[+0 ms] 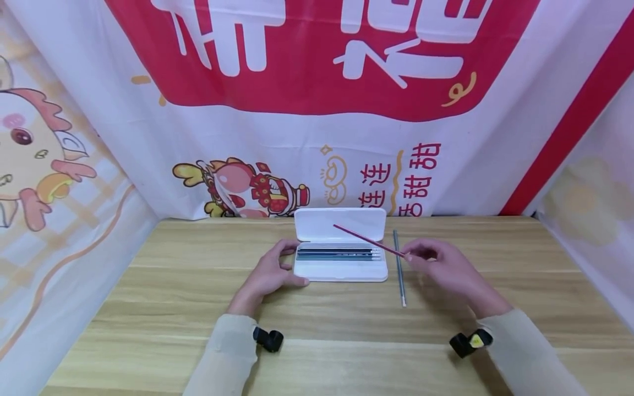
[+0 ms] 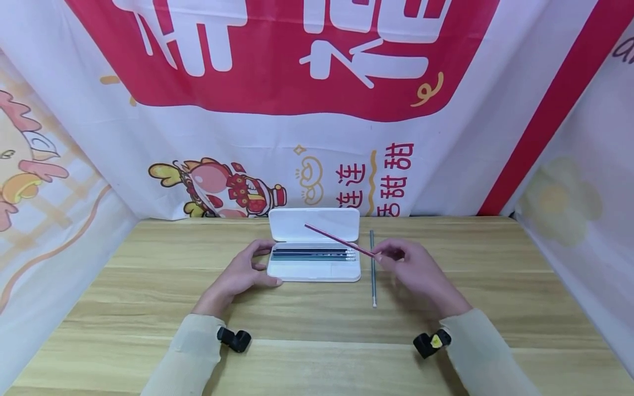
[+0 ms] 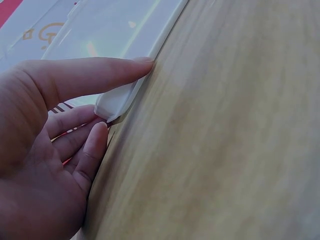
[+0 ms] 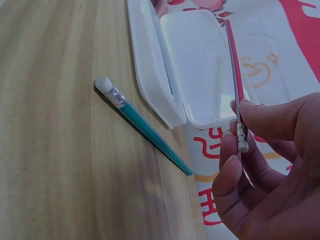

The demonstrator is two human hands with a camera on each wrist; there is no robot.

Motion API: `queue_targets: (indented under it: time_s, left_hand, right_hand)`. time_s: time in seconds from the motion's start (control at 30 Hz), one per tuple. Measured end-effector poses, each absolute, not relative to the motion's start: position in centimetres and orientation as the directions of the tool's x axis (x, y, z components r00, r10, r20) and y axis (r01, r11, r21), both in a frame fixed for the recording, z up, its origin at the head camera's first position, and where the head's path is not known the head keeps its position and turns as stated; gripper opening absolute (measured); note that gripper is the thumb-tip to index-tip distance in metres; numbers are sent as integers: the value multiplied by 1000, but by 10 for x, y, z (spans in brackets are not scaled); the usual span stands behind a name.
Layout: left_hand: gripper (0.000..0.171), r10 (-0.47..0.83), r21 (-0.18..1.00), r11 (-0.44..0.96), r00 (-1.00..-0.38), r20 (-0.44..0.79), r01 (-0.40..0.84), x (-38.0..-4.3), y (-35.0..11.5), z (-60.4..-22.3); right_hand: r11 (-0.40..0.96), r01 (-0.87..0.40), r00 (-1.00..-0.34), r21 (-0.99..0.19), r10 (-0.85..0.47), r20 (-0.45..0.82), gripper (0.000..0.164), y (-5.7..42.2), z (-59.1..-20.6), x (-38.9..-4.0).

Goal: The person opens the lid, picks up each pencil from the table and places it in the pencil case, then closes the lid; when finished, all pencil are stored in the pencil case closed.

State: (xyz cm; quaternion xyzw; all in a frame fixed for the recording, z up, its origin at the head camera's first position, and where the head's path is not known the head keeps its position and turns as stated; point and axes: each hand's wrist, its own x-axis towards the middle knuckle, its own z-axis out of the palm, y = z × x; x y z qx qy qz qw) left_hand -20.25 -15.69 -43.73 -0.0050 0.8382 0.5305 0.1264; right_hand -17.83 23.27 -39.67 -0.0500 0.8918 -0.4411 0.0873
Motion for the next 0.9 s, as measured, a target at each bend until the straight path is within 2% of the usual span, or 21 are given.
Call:
queue_targets:
  time_s: [0.2, 0.4, 0.9]
  left_hand:
    - [89, 131, 888, 435, -965, -226, -149, -200, -156, -441]
    - [89, 130, 892, 429, -968, -217, -142, -200, -154, -440]
    - [88, 130, 895, 421, -968, -217, -144, -202, -156, -438]
  right_hand:
    - [635, -114, -976, -764, -217, -35, 16, 213, -402, -199]
    - [651, -155, -971, -743, -240, -8, 15, 193, -409, -213]
    - [652, -235, -964, -721, -253, 85, 13, 165, -421, -224]
